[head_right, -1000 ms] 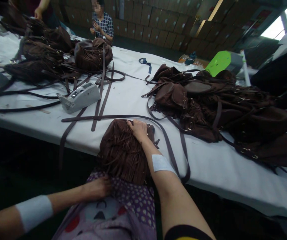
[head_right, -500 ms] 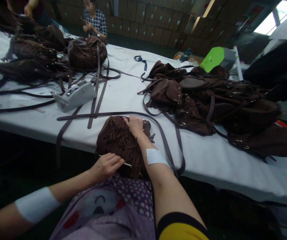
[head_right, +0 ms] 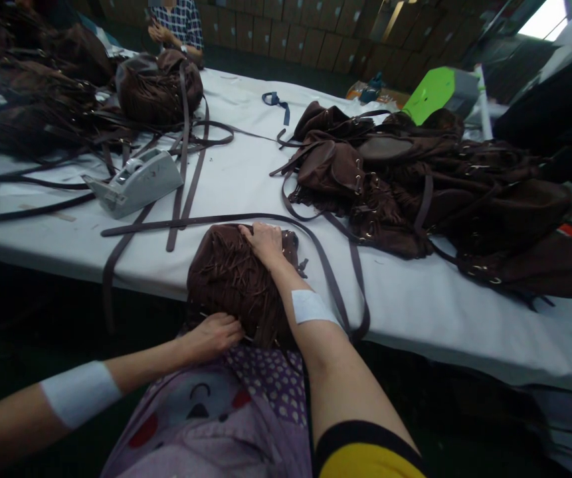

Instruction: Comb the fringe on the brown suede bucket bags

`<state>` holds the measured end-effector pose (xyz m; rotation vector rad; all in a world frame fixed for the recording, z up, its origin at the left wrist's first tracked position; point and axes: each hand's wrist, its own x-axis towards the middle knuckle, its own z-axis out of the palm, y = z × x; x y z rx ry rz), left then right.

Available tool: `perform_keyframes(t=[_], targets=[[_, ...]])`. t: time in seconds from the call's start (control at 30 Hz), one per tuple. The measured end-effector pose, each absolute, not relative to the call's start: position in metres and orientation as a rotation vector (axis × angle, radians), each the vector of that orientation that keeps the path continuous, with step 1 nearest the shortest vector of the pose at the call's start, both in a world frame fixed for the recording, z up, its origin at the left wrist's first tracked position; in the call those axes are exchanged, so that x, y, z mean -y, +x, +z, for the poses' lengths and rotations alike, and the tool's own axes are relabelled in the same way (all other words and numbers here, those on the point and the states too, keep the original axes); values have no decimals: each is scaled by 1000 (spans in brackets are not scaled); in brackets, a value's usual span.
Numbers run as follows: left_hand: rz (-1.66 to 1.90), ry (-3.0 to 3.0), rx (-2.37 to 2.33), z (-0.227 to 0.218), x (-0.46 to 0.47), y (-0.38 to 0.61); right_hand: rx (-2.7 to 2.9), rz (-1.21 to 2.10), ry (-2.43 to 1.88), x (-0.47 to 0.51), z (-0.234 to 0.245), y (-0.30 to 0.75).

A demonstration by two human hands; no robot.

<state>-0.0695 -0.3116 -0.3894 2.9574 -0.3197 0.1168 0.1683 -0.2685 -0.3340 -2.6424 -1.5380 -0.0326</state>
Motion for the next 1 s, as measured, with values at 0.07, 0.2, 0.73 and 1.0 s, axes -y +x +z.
perform_keyframes(t=[0.07, 0.2, 0.73, 1.0], targets=[[40, 2935, 316, -398, 315, -74, 1536, -24, -2646, 269, -333, 168], [76, 2872, 456, -402, 328, -88, 1527, -32, -2653, 268, -332, 167], [1043, 2646, -294, -318, 224, -133, 1453, -36, -2692, 262, -332, 170], [248, 3060, 226, -352, 206, -123, 1459, -33, -2701, 261, -336, 173]])
